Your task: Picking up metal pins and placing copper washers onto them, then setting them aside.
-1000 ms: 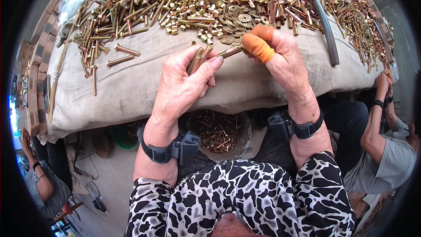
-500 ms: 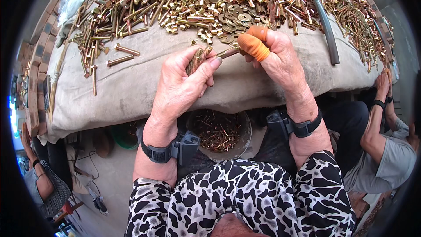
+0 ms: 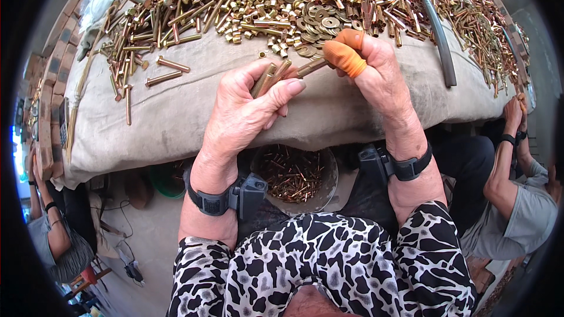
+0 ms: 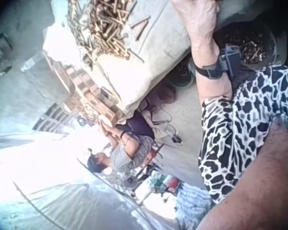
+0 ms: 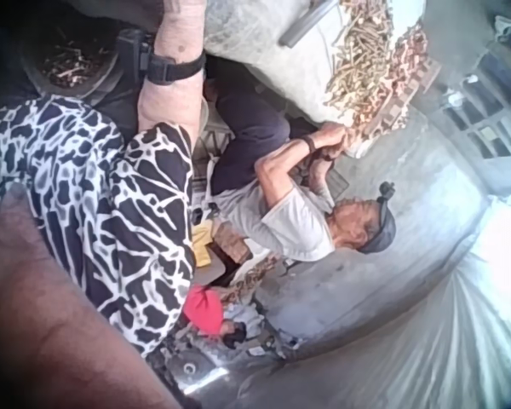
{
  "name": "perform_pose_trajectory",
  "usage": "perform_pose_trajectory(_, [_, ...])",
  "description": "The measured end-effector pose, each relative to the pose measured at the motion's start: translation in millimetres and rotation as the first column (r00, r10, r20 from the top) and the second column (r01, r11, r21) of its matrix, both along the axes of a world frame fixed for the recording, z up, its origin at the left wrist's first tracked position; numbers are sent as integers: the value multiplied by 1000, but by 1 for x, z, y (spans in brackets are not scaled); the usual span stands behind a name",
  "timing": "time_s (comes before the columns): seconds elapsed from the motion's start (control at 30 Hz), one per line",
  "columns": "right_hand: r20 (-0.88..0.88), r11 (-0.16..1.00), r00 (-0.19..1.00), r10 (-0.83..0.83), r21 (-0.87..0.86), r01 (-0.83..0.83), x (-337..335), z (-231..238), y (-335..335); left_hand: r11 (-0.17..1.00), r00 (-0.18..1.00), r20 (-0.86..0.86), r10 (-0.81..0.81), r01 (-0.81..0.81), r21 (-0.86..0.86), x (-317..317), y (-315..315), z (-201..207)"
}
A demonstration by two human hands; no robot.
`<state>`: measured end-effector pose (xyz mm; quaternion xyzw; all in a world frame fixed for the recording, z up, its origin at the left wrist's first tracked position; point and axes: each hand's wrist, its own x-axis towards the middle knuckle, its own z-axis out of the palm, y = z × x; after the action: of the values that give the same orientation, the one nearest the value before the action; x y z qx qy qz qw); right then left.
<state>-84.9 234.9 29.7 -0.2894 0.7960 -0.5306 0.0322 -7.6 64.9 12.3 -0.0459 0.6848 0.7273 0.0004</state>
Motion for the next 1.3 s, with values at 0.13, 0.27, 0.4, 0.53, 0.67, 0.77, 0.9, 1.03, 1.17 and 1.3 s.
perform_pose_trajectory(0.13, [162, 993, 983, 86, -91, -72, 2, 9, 10, 988, 998, 33, -44, 38, 150, -1, -7, 5])
perform_pose_trajectory(0.27, [189, 953, 950, 248, 127, -274, 7, 7, 1, 994, 996, 20, -85, 84, 64, 0, -5, 0])
perform_pose_trajectory(0.4, [89, 967, 975, 203, 139, -214, 13, 2, -8, 972, 986, -70, -154, 139, -189, 3, 0, 0])
perform_pose_trajectory(0.53, [144, 979, 971, 192, 47, -200, 12, -2, -10, 974, 992, -8, -129, 125, -186, 1, 1, 1])
perform_pose_trajectory(0.67, [249, 989, 961, 123, -106, -99, 8, 5, -6, 986, 985, -167, -52, 24, -163, -3, -5, -8])
perform_pose_trajectory(0.77, [171, 993, 981, 95, -85, -81, -1, 1, -5, 995, 994, -105, 13, -24, -100, -2, -5, -3])
perform_pose_trajectory(0.9, [-332, 997, 943, -32, 57, 54, -20, -5, -4, 991, 995, -97, 34, -21, 131, -3, -5, -4])
perform_pose_trajectory(1.03, [-621, 965, 775, -115, 115, 235, -42, -20, -3, 964, 996, -40, 78, -65, 259, -5, -9, -4])
perform_pose_trajectory(1.17, [-723, 881, 688, -61, 285, 378, -48, -31, -3, 957, 995, -67, 76, -54, 285, -6, -10, -4])
perform_pose_trajectory(1.3, [-662, 907, 743, -96, 248, 339, -51, -31, -1, 955, 996, -63, 60, -39, 294, -5, -10, -2])
